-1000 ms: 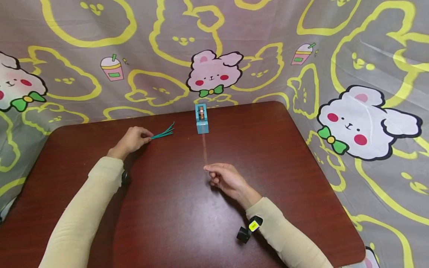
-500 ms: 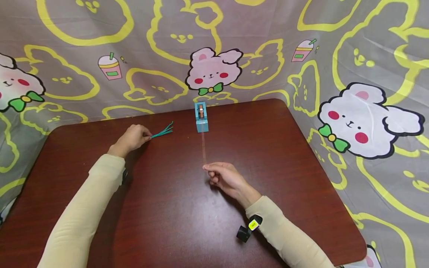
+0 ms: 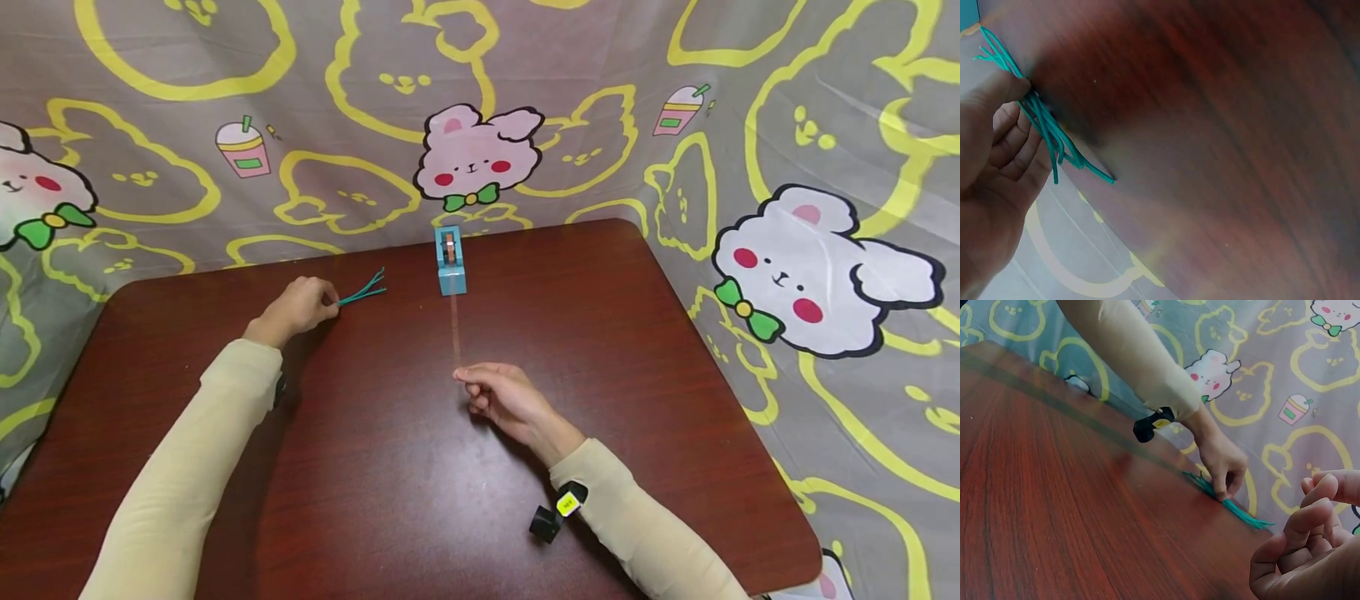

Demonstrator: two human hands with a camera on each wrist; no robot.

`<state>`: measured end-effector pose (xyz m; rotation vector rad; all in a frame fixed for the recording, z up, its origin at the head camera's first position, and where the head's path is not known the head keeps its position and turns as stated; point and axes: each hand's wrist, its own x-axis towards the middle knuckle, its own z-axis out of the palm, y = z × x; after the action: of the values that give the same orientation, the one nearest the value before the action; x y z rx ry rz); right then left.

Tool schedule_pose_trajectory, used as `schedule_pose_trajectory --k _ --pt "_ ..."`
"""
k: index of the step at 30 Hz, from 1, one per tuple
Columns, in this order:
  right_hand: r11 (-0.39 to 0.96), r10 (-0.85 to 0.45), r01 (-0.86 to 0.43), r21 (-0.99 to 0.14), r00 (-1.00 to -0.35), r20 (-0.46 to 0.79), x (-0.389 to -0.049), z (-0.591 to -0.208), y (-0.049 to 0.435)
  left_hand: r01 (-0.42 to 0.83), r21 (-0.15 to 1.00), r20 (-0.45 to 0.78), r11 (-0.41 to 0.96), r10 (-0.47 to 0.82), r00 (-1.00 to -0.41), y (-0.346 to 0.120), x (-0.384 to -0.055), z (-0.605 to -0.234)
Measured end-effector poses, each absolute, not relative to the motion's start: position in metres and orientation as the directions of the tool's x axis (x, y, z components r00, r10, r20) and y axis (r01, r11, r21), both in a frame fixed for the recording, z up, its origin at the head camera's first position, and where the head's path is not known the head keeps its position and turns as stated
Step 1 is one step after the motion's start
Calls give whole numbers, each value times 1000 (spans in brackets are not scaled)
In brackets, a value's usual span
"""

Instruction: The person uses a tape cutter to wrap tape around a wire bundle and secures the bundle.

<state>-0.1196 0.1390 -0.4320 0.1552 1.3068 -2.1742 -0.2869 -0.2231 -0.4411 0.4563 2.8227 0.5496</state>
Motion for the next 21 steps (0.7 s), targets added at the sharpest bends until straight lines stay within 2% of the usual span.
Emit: schedule_pose_trajectory --k 6,14,21 --pt "-342 -429 541 -768 -817 -384 -120 -431 140 283 351 -202 893 367 -908 -222 -287 -440" --pt "-343 -425 548 -763 -815 -394 -121 -430 139 371 240 -193 897 419 -887 -219 -285 -440" --pt "-346 -421 550 -760 -815 -398 -121 -430 139 370 244 -202 897 420 -885 -218 -283 -440"
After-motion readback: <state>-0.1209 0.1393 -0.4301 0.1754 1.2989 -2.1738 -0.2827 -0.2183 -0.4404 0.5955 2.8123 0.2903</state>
